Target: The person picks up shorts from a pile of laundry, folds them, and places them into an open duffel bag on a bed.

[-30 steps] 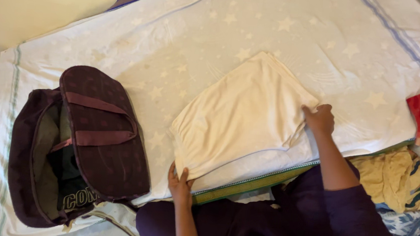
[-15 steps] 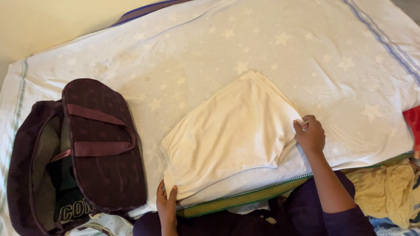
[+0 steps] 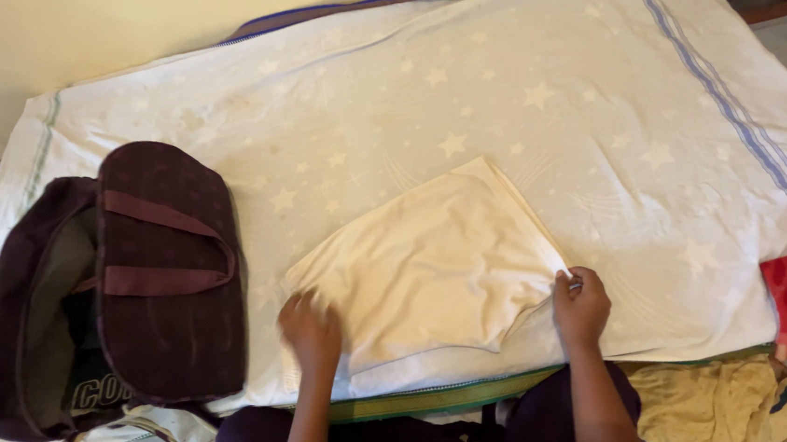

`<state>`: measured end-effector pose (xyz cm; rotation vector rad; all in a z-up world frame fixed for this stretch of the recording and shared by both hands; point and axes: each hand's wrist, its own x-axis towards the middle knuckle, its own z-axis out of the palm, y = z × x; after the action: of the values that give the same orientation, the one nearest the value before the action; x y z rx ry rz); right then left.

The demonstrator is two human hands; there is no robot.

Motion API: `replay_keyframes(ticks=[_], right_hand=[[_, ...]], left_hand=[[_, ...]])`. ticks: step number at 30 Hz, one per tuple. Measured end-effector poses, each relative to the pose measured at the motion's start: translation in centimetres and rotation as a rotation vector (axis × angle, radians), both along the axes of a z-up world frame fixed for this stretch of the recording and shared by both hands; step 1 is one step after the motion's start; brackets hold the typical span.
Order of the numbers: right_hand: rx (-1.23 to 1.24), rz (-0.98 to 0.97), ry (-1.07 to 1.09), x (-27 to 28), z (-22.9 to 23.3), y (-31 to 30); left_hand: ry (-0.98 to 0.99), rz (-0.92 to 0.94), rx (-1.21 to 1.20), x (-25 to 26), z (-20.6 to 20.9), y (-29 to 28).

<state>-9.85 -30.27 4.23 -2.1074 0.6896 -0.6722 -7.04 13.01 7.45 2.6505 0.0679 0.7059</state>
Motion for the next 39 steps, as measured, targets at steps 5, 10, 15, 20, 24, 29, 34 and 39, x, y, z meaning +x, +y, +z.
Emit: replay_keyframes(ticks=[5,10,15,20,24,29,34,39], right_hand=[[-0.063,0.082,-0.163,0.2,1.0,0.7],[-0.042,0.269,-0.132,-0.6,1.8,0.3],[0.126,0.201,0.027,-0.1,0.3,-2.4],[0.094,0.286,-0.07,0.3,-0.2,-3.0],[0.032,0.301,-0.094,0.4,0.7,-2.8],[-0.044,0.282,-0.069,0.5,1.2,-2.8],[-0.035,0.242,0.004,0.2,1.6,-3.0],[-0.024,0.227,0.093,0.3,1.8,-3.1]], left_hand=[[-0.039,-0.495,-0.246,12.2,-1.3,-10.7],[0.075,-0.636,-0.073,23.0,-2.3,-22.1],[0.236,-0.604,0.314,27.6,-3.9,-29.1],[0.42,-0.591,0.583,30.3,-4.4,-30.6],[0.508,-0.704,0.53,31.4,-4.4,-29.7],[0.53,-0.756,0.571,32.9,-4.2,-30.3],[0.63,-0.793,0.602,34.7,-4.1,-31.0],[0.747,-0.772,0.547,37.0,-5.1,-30.3]])
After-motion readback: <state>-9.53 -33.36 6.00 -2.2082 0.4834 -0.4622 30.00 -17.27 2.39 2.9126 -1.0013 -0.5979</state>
